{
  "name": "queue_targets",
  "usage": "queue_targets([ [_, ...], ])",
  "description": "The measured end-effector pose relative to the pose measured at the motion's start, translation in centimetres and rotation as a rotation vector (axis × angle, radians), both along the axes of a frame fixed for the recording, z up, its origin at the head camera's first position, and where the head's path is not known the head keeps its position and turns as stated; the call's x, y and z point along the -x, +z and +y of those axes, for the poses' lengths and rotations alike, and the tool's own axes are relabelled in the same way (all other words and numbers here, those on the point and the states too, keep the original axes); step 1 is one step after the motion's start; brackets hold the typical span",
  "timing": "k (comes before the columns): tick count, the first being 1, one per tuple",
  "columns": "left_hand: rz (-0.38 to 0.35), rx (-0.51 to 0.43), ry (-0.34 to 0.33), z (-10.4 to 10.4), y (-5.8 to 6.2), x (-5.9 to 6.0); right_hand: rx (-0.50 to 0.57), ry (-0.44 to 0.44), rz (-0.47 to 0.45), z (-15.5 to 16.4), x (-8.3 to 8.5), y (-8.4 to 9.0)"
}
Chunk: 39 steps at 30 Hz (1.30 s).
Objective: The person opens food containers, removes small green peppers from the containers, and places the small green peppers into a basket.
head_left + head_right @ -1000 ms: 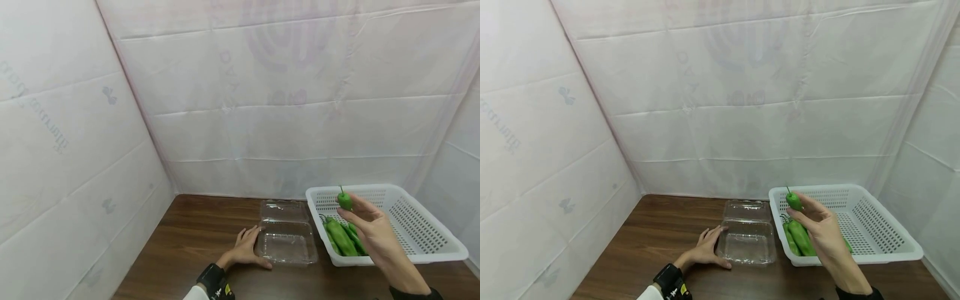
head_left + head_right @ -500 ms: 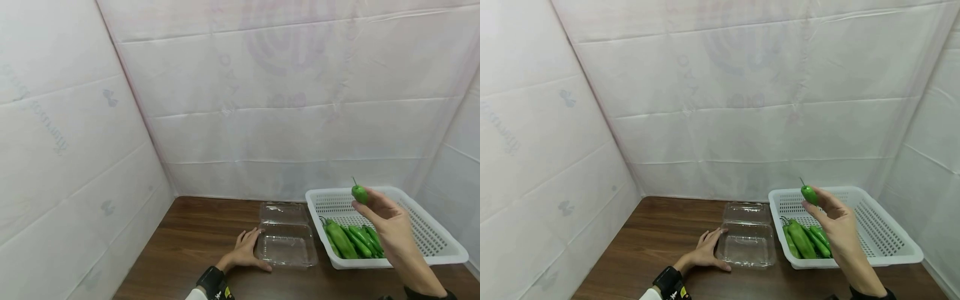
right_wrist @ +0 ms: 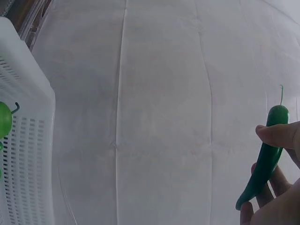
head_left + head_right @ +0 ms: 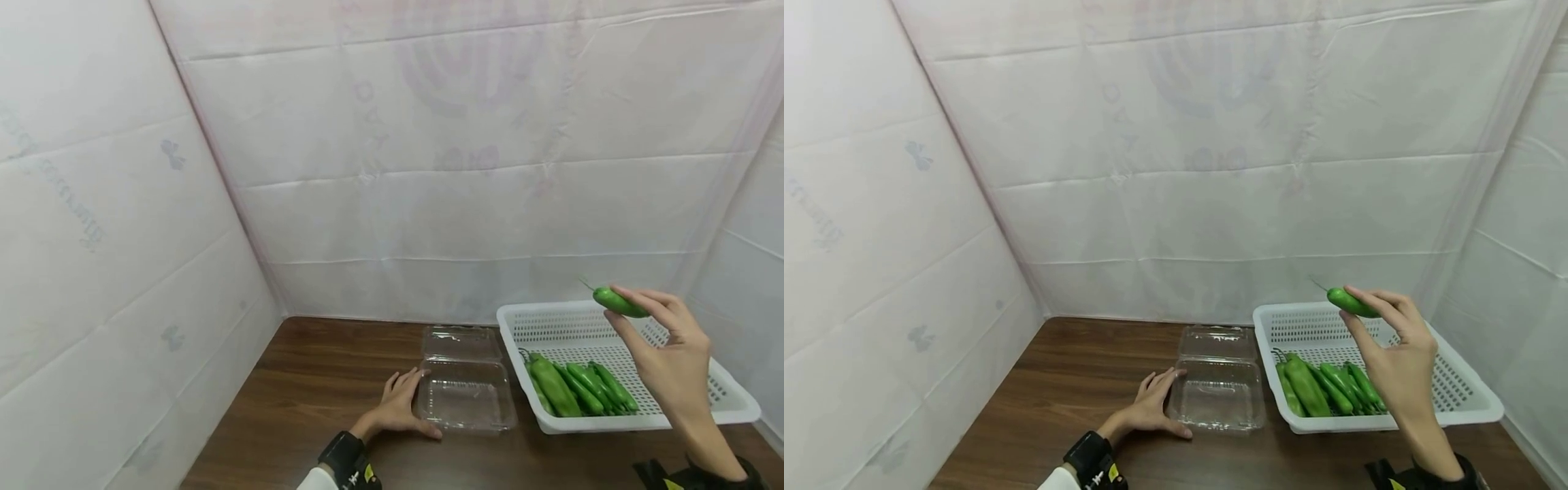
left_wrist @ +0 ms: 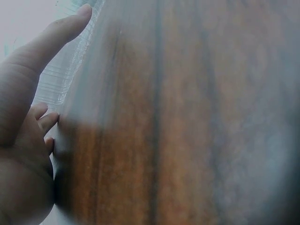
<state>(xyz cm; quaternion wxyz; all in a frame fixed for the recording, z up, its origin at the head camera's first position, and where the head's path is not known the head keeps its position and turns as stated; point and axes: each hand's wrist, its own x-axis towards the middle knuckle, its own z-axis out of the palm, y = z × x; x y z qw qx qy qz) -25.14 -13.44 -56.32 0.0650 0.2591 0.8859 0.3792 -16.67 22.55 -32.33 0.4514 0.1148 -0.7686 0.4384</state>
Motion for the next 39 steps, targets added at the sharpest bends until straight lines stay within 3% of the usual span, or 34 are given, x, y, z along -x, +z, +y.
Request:
queue_targets([
  [4, -0.003, 0.009, -0.013, 0.0, -0.1, 0.1, -0.017, -0.006, -0.001, 0.2, 0.1, 0.0],
  [10, -0.024, 0.008, 0.003, 0.1, -0.4, 0.4, -0.091, 0.015, 0.077, 0.6, 0.8, -0.3],
  [16, -0.034, 0.02, 0.004, 0.3, -0.4, 0.5, -0.147, -0.034, 0.113, 1.0, 1.0, -0.6],
  [25, -0.027, 0.021, 0.007, 0.2, 0.0, -0.1, -0.159, -0.075, 0.083, 1.4, 1.0, -0.6],
  [39, -0.029, 0.02, 0.02, 0.2, -0.5, 0.3, -0.216, -0.101, 0.027, 2.1, 1.2, -0.9],
])
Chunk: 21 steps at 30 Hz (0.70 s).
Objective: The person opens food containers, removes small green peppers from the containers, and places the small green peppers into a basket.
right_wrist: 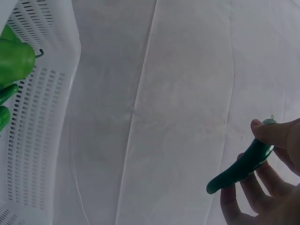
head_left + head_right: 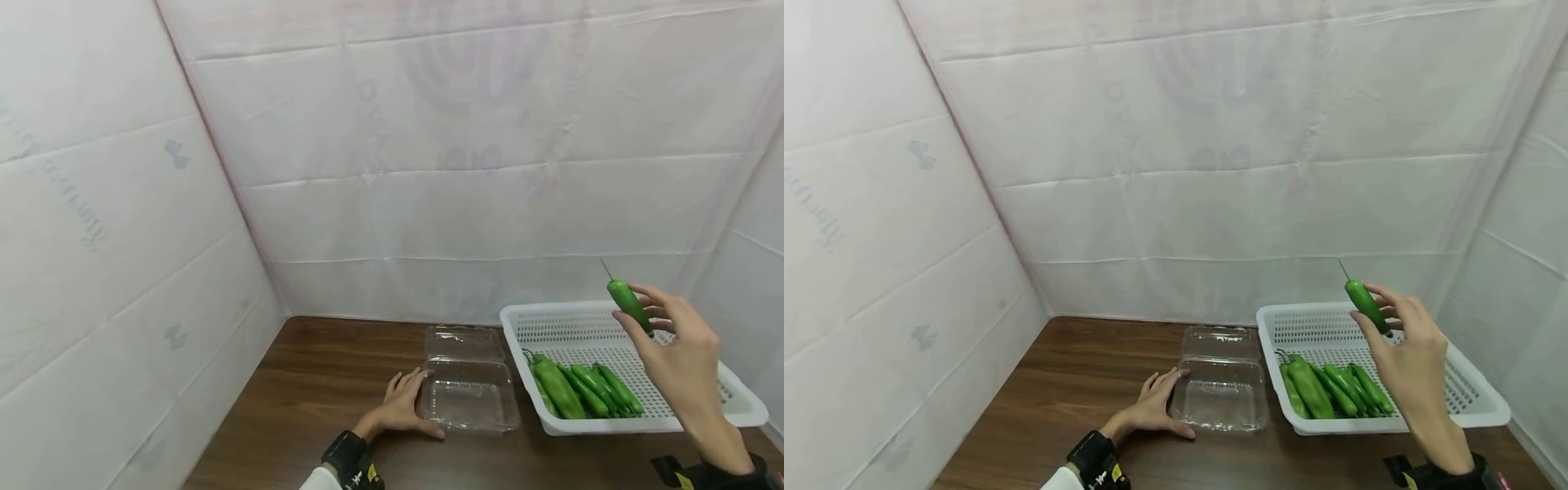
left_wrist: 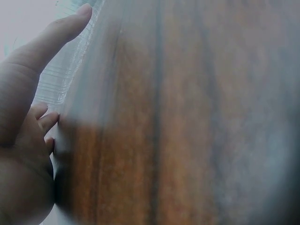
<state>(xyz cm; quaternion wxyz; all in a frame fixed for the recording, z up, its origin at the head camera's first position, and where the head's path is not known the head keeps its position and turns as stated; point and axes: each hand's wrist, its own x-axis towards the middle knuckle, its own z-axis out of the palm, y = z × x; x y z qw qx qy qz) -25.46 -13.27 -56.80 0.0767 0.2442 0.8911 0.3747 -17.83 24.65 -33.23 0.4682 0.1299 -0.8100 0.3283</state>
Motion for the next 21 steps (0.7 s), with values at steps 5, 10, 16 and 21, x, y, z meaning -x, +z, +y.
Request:
queue_targets([
  [5, 0.009, 0.017, -0.022, 0.2, 0.5, -0.3, -0.081, 0.016, 0.015, 0.7, -0.1, 0.3],
  [10, -0.003, 0.014, -0.01, -0.3, 0.9, 0.1, -0.104, 0.023, 0.027, 1.2, 0.1, 0.7],
  [16, 0.026, -0.001, -0.012, -0.4, 0.7, 0.3, -0.109, -0.024, -0.015, 1.4, 0.7, 0.1],
  [21, 0.023, 0.003, -0.025, -0.3, 0.7, -0.2, -0.091, -0.045, -0.074, 1.3, 1.0, -0.3],
])
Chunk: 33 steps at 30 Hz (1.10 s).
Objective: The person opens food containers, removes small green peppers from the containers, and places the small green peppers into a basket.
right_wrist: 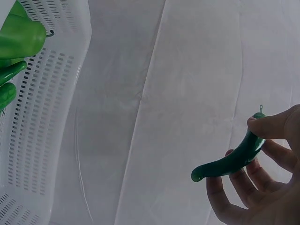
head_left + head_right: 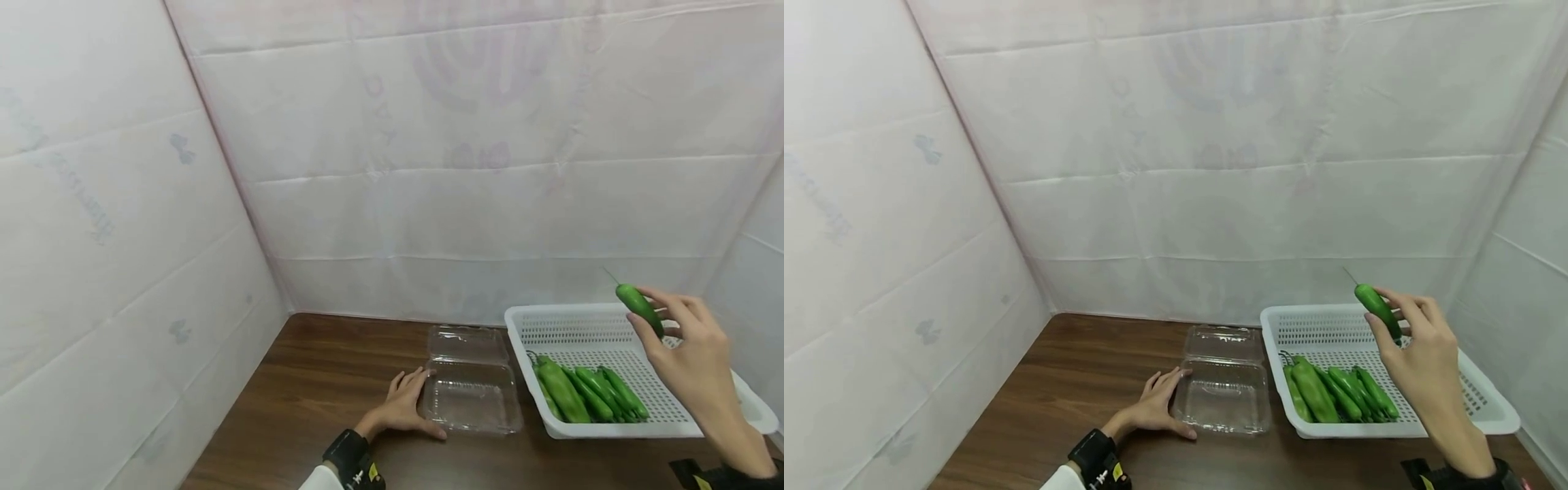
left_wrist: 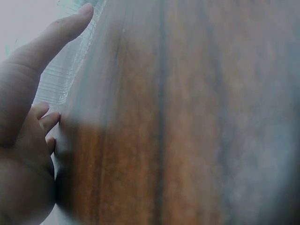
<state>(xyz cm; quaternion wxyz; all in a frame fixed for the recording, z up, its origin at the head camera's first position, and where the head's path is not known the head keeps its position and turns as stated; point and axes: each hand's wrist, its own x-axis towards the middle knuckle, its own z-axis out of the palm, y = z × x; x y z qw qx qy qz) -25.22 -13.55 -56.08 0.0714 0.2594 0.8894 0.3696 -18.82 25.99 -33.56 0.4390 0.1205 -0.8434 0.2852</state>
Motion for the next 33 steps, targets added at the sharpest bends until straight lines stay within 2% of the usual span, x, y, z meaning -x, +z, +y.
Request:
queue_targets([
  [7, -0.002, 0.011, -0.011, -0.1, 0.4, 0.0, 0.003, -0.01, -0.043, 0.0, -0.1, -0.2],
  [16, -0.021, -0.015, 0.029, -0.2, -0.3, 0.3, 0.003, 0.021, -0.044, 0.4, 0.2, -0.8],
  [24, -0.013, -0.012, 0.01, -0.5, 0.2, -0.1, -0.018, 0.01, -0.091, 0.8, 0.8, -1.1],
  [33, -0.021, -0.006, -0.003, 0.0, -0.1, 0.1, -0.035, 0.012, -0.148, 2.2, 1.3, -2.7],
])
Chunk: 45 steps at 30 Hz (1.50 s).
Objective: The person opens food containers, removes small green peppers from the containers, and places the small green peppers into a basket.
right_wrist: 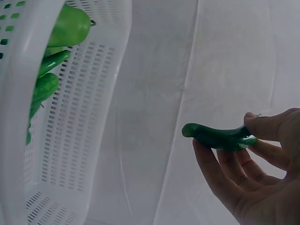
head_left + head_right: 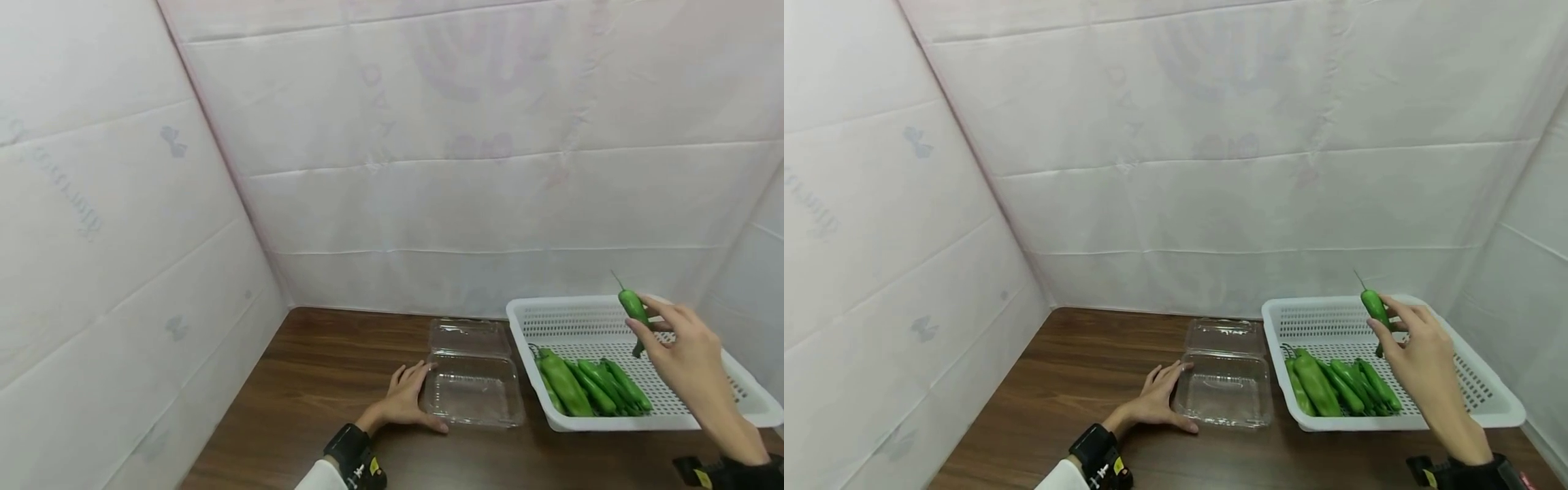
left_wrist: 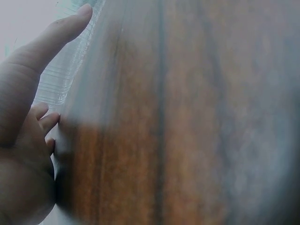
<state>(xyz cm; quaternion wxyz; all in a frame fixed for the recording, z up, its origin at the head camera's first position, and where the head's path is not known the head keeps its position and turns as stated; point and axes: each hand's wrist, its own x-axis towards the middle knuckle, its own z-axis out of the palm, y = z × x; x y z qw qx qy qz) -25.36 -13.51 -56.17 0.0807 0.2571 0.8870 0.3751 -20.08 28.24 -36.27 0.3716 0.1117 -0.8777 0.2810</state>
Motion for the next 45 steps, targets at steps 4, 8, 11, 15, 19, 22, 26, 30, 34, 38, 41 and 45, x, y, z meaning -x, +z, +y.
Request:
queue_targets([
  [4, -0.005, 0.006, 0.015, 0.2, -0.1, 0.1, -0.029, -0.013, -0.021, 0.5, 0.5, -0.7],
  [8, 0.004, 0.017, 0.014, 0.2, 0.2, -0.1, -0.041, -0.037, -0.047, 0.9, 0.9, -1.2],
  [11, 0.015, 0.026, 0.005, 0.2, 0.6, -0.4, -0.045, -0.063, -0.063, 1.1, 1.1, -1.7],
  [15, 0.022, 0.038, 0.013, 0.3, 0.6, -0.5, -0.054, -0.085, -0.081, 1.4, 1.4, -2.5],
  [19, 0.025, 0.04, 0.025, 0.4, 0.3, -0.5, -0.056, -0.078, -0.098, 1.8, 1.5, -3.1],
  [22, 0.026, 0.041, 0.016, 0.4, 0.6, -0.6, -0.061, -0.069, -0.115, 2.0, 1.6, -3.4],
  [26, 0.016, 0.048, 0.015, 0.2, 1.3, -0.5, -0.073, -0.073, -0.166, 2.2, 1.8, -3.8],
  [30, -0.004, 0.053, 0.024, 0.3, 0.8, -0.5, -0.08, -0.099, -0.222, 2.4, 1.8, -4.3],
  [34, -0.008, 0.059, 0.023, 0.5, 0.1, -0.5, -0.101, -0.105, -0.251, 3.0, 2.0, -4.9],
  [38, 0.007, 0.049, 0.027, 0.4, -0.1, -0.5, -0.139, -0.099, -0.276, 3.5, 2.4, -5.6],
  [41, 0.005, 0.049, 0.031, 0.4, 0.0, -0.5, -0.168, -0.079, -0.306, 3.8, 2.8, -6.1],
  [45, -0.013, 0.049, 0.032, 0.4, -0.1, -0.2, -0.197, -0.051, -0.359, 4.2, 3.2, -6.7],
])
